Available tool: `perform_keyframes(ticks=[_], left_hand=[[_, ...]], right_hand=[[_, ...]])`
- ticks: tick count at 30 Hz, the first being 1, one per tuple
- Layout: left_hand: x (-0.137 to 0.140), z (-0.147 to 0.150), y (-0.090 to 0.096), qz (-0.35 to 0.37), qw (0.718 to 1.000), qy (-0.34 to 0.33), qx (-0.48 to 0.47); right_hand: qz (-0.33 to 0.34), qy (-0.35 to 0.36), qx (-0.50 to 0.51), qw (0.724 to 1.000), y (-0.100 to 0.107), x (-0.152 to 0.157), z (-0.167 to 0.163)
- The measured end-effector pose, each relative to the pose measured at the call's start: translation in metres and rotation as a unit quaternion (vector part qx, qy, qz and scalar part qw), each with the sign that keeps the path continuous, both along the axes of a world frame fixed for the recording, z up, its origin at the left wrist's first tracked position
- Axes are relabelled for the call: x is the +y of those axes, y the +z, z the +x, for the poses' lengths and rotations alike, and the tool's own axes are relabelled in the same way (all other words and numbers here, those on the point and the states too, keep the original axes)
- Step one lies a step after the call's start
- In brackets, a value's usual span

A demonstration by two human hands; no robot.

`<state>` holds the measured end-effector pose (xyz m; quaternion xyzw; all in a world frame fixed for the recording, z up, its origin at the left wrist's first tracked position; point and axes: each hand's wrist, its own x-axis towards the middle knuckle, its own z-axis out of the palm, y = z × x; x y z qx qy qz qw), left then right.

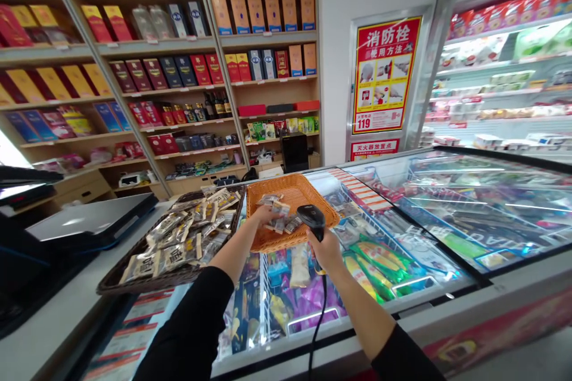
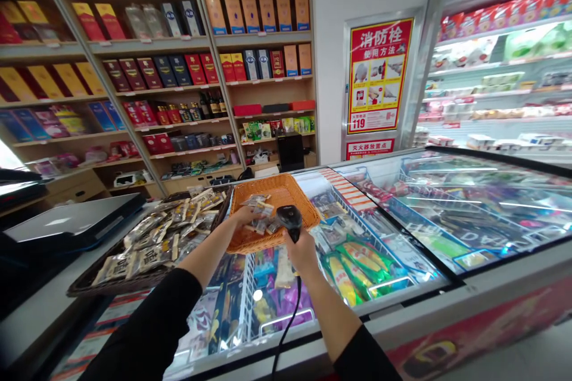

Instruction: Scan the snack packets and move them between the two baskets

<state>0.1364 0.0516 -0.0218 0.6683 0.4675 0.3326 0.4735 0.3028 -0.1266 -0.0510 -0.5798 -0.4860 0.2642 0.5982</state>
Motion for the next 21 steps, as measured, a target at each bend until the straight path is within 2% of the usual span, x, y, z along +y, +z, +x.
perform_keyframes(ticks=[2,6,15,21], left_hand=[[-0.004,0.001,-0.001,-0.032,0.997,-0.004,-0.074],[-0.009,0.0,-0.004,-0.064,0.969,0.016,-0.24],[-0.01,-0.002,-0.004,-0.08,0.952,0.043,-0.291],[-0.012,-0.002,-0.004,-0.075,0.953,0.045,-0.289]], right_hand=[[0.01,0.027,-0.023,0.999,0.001,-0.003,-0.003],[0.016,0.075,-0.083,0.994,0.005,-0.01,-0.01],[-0.024,0.061,-0.117,0.991,0.005,-0.012,-0.014],[-0.031,0.056,-0.124,0.99,0.0,-0.009,-0.012]])
